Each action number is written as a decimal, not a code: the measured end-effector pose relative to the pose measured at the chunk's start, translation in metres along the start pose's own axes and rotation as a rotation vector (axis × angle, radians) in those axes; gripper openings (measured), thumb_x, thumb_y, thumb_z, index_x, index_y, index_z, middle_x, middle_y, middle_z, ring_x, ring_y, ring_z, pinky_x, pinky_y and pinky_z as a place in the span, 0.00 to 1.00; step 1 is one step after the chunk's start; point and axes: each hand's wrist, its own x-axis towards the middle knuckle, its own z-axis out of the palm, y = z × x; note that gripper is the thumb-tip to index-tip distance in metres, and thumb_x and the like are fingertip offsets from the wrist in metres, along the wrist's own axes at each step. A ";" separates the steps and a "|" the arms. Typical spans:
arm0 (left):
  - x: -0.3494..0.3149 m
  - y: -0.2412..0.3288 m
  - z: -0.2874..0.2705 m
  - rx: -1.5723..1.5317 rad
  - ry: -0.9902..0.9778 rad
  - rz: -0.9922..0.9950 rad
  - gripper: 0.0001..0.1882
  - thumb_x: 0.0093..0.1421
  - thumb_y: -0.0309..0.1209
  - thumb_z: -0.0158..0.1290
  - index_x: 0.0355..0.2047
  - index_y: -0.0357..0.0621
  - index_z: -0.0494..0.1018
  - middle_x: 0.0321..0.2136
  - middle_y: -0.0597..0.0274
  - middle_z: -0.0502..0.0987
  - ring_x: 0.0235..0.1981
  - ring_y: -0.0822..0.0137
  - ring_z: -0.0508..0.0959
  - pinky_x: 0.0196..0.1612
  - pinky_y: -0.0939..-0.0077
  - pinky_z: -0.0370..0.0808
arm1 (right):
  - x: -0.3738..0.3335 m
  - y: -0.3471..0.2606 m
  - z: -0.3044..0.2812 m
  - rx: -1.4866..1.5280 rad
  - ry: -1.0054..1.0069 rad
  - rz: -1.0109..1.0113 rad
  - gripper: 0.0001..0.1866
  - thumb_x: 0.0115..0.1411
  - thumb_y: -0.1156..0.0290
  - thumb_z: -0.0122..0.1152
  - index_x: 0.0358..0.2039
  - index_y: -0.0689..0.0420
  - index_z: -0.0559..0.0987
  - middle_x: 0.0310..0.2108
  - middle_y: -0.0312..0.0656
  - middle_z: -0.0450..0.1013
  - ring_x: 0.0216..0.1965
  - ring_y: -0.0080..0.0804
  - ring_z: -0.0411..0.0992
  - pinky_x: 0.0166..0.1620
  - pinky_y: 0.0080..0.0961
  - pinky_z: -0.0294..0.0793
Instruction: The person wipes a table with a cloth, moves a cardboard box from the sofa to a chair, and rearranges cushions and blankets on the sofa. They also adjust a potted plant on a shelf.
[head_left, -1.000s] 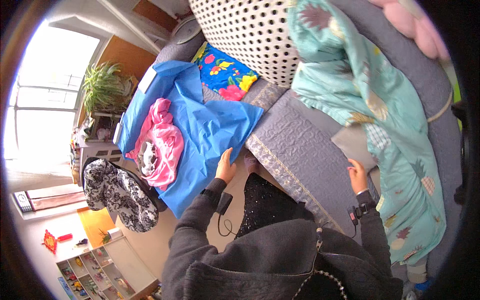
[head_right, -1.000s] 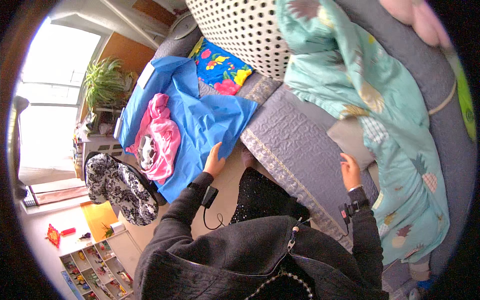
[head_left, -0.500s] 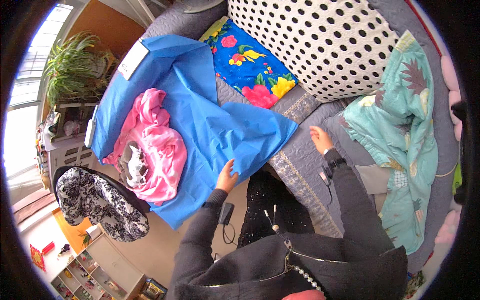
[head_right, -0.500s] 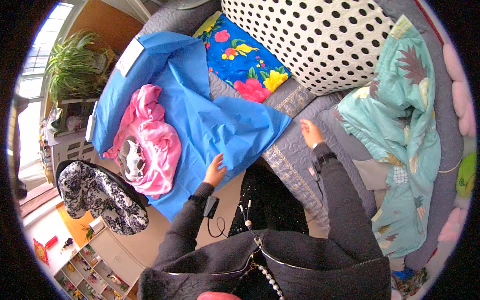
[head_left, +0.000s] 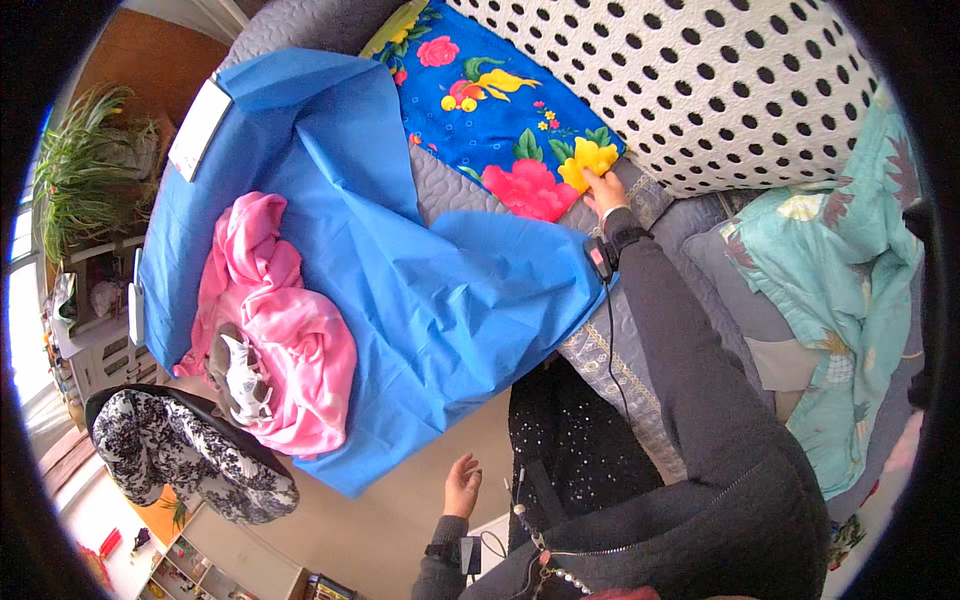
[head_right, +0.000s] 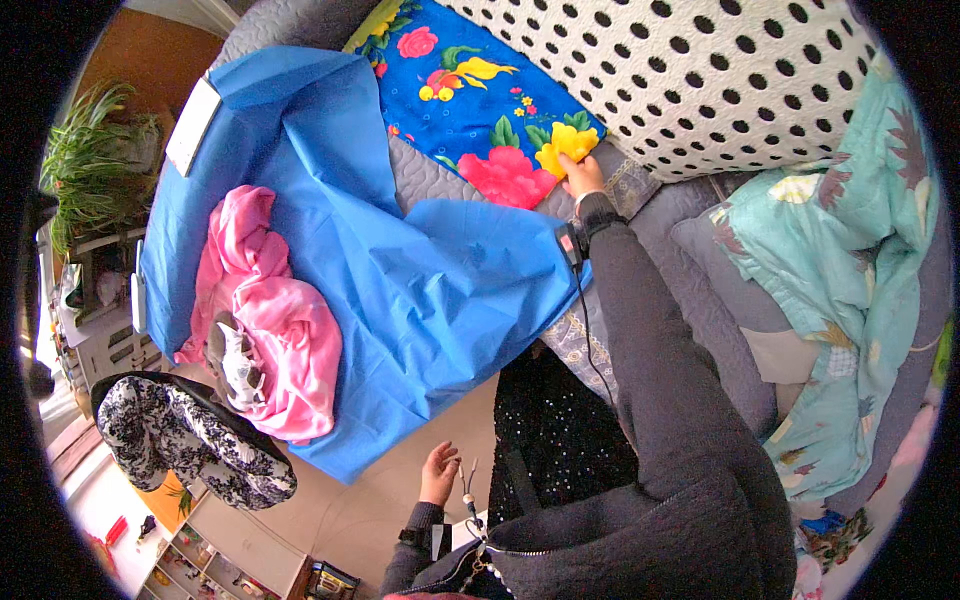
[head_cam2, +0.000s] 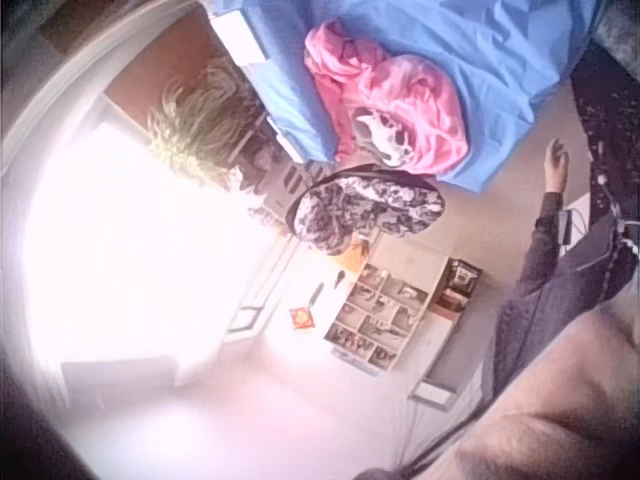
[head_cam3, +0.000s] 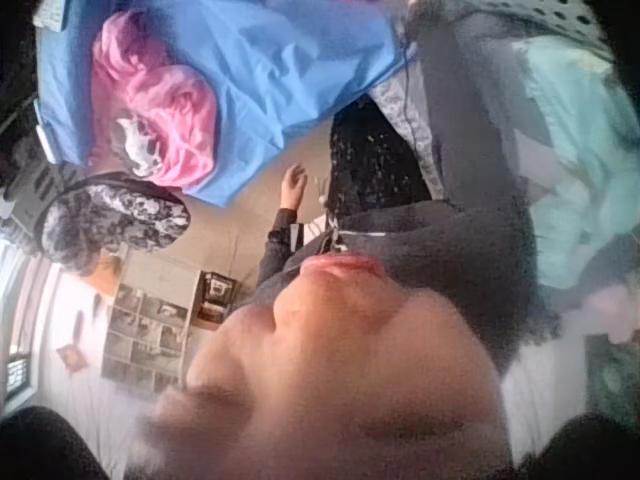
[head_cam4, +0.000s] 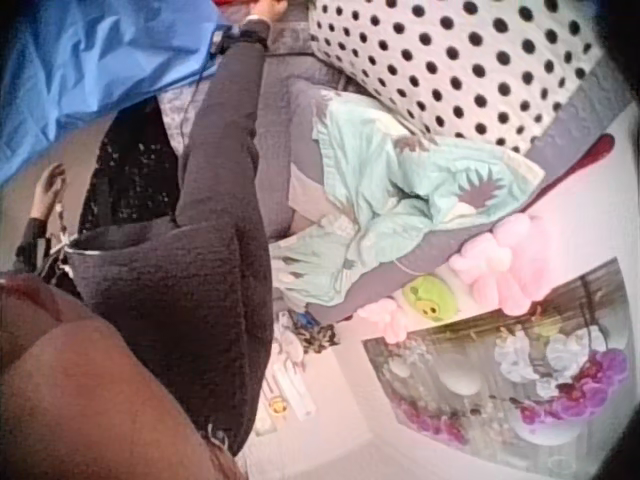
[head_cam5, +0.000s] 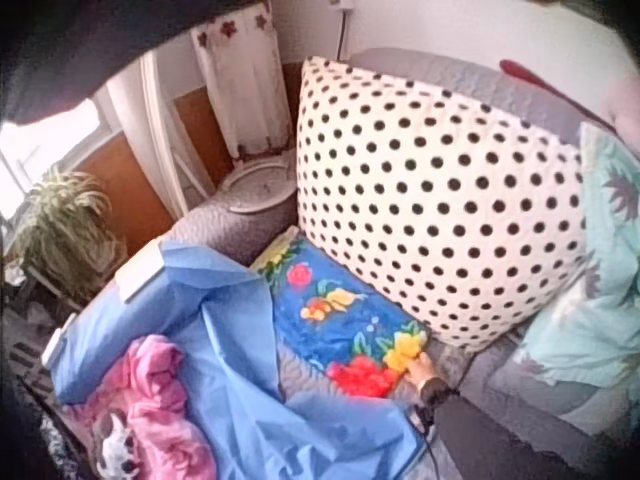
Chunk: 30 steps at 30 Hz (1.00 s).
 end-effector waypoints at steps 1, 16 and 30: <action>-0.002 -0.003 0.004 -0.024 0.001 -0.019 0.24 0.59 0.20 0.48 0.56 0.38 0.62 0.48 0.52 0.73 0.47 0.65 0.74 0.50 0.73 0.72 | 0.004 -0.001 0.008 0.134 -0.026 0.002 0.25 0.57 0.61 0.63 0.53 0.53 0.68 0.48 0.36 0.71 0.49 0.33 0.69 0.48 0.35 0.70; 0.012 0.006 0.021 -0.184 0.007 0.040 0.20 0.60 0.18 0.46 0.54 0.37 0.65 0.41 0.57 0.76 0.43 0.70 0.75 0.50 0.76 0.71 | -0.026 0.003 -0.018 0.429 0.175 -0.220 0.17 0.52 0.76 0.63 0.44 0.58 0.75 0.38 0.38 0.74 0.38 0.31 0.75 0.40 0.30 0.75; 0.020 0.001 0.019 -0.094 0.010 0.012 0.19 0.61 0.21 0.46 0.53 0.38 0.66 0.39 0.57 0.77 0.42 0.70 0.75 0.48 0.75 0.71 | -0.007 0.033 -0.061 0.273 0.302 -0.427 0.16 0.57 0.74 0.58 0.47 0.62 0.74 0.41 0.39 0.74 0.36 0.30 0.74 0.39 0.26 0.74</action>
